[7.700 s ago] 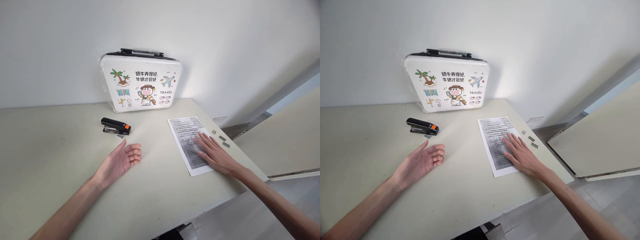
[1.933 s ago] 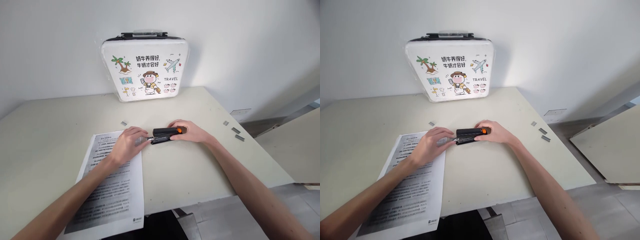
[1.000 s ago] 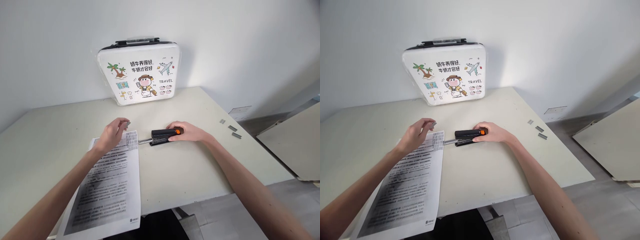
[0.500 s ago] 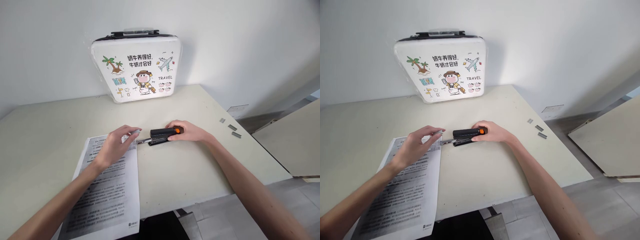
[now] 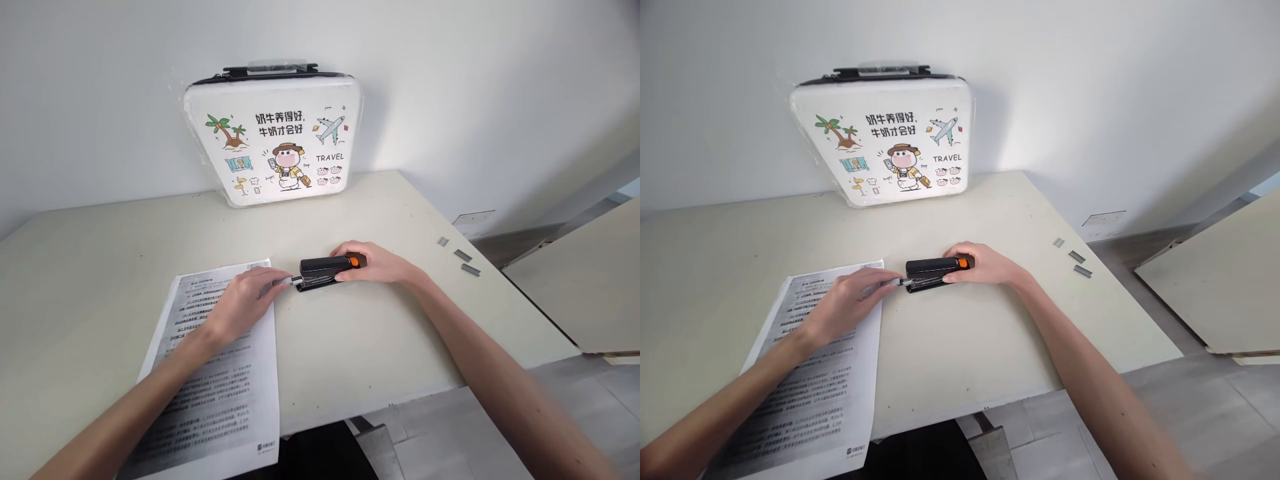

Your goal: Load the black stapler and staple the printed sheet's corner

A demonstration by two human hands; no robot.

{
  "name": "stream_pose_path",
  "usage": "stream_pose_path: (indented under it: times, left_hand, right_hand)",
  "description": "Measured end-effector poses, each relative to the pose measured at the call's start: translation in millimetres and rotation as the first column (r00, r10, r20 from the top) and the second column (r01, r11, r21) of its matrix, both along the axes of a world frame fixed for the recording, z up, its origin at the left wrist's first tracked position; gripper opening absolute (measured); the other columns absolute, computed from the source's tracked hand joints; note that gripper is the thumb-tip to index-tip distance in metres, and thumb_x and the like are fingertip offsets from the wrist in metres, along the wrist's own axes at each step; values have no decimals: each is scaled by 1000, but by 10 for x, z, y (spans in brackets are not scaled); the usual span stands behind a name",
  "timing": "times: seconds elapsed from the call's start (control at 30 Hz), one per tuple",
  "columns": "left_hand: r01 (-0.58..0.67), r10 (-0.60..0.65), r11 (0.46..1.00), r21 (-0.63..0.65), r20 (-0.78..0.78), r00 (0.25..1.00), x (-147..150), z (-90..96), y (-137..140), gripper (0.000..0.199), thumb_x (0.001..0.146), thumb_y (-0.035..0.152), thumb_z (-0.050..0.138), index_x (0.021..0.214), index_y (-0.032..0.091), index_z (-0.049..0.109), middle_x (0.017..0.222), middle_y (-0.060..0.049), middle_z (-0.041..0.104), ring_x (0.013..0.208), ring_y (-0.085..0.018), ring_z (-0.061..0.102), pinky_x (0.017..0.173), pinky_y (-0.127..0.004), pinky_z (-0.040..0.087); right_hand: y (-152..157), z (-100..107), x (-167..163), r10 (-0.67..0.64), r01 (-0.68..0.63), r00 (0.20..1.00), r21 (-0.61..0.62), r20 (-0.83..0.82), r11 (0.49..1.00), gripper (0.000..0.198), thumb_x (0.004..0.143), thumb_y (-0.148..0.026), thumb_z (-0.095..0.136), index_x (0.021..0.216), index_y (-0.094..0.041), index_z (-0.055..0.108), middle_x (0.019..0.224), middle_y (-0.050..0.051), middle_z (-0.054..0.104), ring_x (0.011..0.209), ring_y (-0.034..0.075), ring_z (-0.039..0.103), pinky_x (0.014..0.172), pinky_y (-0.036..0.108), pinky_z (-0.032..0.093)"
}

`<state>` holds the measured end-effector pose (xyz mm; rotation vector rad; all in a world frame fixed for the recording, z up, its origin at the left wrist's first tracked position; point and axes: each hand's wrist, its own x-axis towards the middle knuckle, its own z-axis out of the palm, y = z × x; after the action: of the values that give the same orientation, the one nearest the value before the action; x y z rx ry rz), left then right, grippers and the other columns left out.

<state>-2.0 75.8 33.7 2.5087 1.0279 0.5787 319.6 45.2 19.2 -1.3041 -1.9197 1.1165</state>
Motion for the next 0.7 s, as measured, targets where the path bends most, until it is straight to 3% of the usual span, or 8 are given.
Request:
stream_pose_path:
  times: [0.23, 0.7]
  left_hand:
    - [31, -30, 999, 28, -11, 999, 19, -25, 3, 40, 106, 53, 48, 117, 29, 78, 116, -3, 80, 111, -27, 73, 101, -45, 57]
    - [-22, 22, 1000, -20, -3, 1000, 43, -5, -22, 31, 104, 48, 54, 113, 32, 79, 115, 1, 81, 101, -25, 75, 94, -39, 59]
  right_hand:
    - [4, 0, 5, -2, 2, 1000, 4, 11, 1000, 32, 85, -49, 79, 107, -27, 70, 122, 4, 72, 94, 22, 66, 79, 37, 54]
    - [-2, -7, 8, -8, 8, 1000, 17, 12, 1000, 31, 85, -49, 78, 107, -27, 70, 121, 4, 73, 95, 23, 67, 80, 37, 55]
